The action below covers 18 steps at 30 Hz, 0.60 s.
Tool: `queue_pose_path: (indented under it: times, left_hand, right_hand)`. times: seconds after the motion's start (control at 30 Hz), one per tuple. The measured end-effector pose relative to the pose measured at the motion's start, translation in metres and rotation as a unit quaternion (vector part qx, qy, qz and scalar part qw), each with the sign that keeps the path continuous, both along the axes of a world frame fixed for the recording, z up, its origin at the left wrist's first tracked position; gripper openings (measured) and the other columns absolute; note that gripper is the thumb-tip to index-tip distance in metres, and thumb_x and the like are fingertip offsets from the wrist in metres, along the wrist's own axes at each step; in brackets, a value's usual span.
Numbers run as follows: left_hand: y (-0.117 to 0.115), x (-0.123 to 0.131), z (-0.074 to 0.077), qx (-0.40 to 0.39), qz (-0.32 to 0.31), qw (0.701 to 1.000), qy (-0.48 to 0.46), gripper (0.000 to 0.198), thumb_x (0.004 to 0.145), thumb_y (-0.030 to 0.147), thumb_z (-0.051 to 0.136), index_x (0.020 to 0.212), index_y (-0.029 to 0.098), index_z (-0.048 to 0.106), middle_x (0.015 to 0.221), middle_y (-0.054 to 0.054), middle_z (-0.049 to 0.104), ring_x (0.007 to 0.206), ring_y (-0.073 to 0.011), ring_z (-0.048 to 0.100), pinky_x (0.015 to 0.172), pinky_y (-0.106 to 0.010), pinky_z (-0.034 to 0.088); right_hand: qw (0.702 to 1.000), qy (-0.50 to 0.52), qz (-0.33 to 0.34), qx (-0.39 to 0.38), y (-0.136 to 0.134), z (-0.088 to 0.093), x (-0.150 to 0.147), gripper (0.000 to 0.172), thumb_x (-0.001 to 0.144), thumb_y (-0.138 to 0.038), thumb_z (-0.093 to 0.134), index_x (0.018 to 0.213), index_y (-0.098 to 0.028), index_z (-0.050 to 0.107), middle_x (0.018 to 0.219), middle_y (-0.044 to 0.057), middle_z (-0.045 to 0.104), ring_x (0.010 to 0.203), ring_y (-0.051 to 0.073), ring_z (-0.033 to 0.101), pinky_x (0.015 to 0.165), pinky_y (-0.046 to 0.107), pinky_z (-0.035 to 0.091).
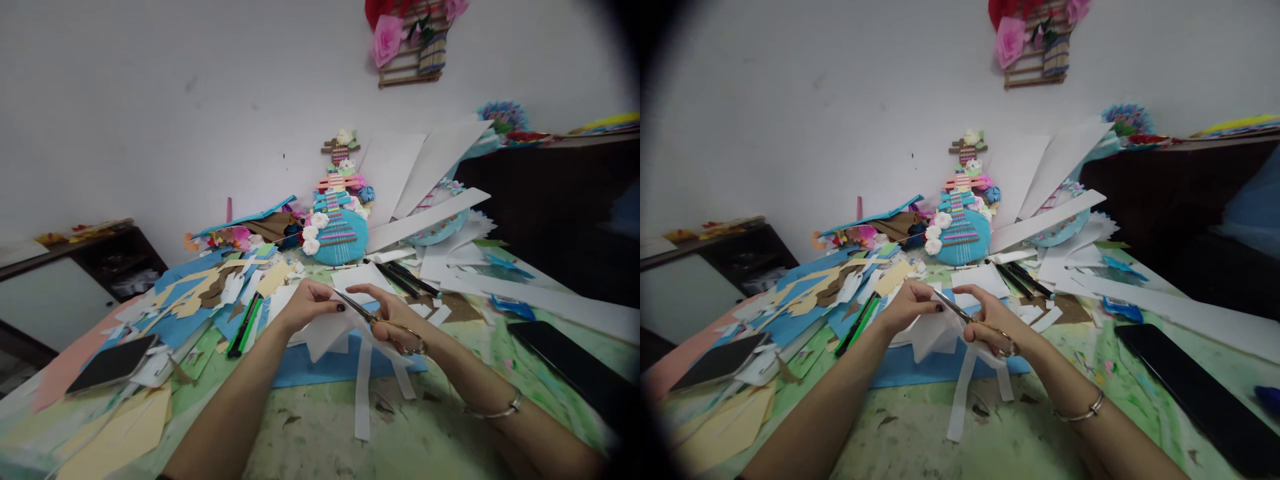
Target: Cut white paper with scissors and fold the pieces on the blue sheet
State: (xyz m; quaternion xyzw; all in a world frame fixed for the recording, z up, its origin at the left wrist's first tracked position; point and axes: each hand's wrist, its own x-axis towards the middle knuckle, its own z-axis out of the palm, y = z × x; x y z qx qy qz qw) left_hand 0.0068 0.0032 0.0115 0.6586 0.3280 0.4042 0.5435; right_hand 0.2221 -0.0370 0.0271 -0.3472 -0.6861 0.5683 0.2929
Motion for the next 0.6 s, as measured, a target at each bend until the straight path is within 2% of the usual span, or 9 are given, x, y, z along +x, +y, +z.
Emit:
queue_pose_path:
  times: [0.13, 0.3, 0.47, 0.6]
  left_hand:
    - [0.001, -0.001, -0.002, -0.013, 0.001, 1.000, -0.011, 0.020, 0.062, 0.029, 0.077, 0.072, 0.012, 0.074, 0.064, -0.004, 0.068, 0.056, -0.0128, 0.059, 0.053, -0.021, 0.044]
    - [0.005, 0.001, -0.003, -0.016, 0.008, 1.000, -0.008, 0.020, 0.061, 0.026, 0.077, 0.075, 0.012, 0.073, 0.068, -0.005, 0.070, 0.059, -0.0132, 0.062, 0.057, -0.021, 0.046]
    - [0.012, 0.001, -0.007, -0.016, 0.021, 0.999, -0.026, 0.018, 0.058, 0.021, 0.079, 0.072, 0.012, 0.072, 0.070, -0.004, 0.071, 0.062, -0.0127, 0.062, 0.060, -0.020, 0.047]
    - [0.014, 0.002, -0.011, -0.019, 0.036, 0.998, -0.042, 0.019, 0.059, 0.023, 0.078, 0.072, 0.011, 0.071, 0.070, -0.005, 0.070, 0.060, -0.0126, 0.062, 0.057, -0.020, 0.046]
  right_hand:
    - [0.997, -0.049, -0.050, 0.016, 0.001, 0.001, -0.003, 0.087, 0.055, -0.014, 0.070, 0.134, -0.021, 0.033, 0.041, -0.012, 0.051, 0.028, 0.005, 0.038, 0.029, 0.012, 0.029]
    - [0.996, -0.001, -0.079, 0.034, 0.008, -0.005, 0.000, 0.080, 0.060, -0.012, 0.061, 0.135, -0.020, 0.033, 0.048, -0.006, 0.062, 0.028, 0.005, 0.038, 0.029, 0.013, 0.029]
    - [0.975, 0.109, -0.180, 0.074, 0.018, -0.003, 0.018, 0.080, 0.066, -0.024, 0.061, 0.137, -0.015, 0.025, 0.047, -0.003, 0.062, 0.028, 0.007, 0.036, 0.029, 0.015, 0.027]
    - [0.972, 0.038, -0.220, 0.079, 0.025, -0.008, 0.019, 0.077, 0.065, -0.035, 0.069, 0.131, -0.017, 0.034, 0.051, -0.002, 0.062, 0.028, 0.008, 0.037, 0.029, 0.017, 0.029]
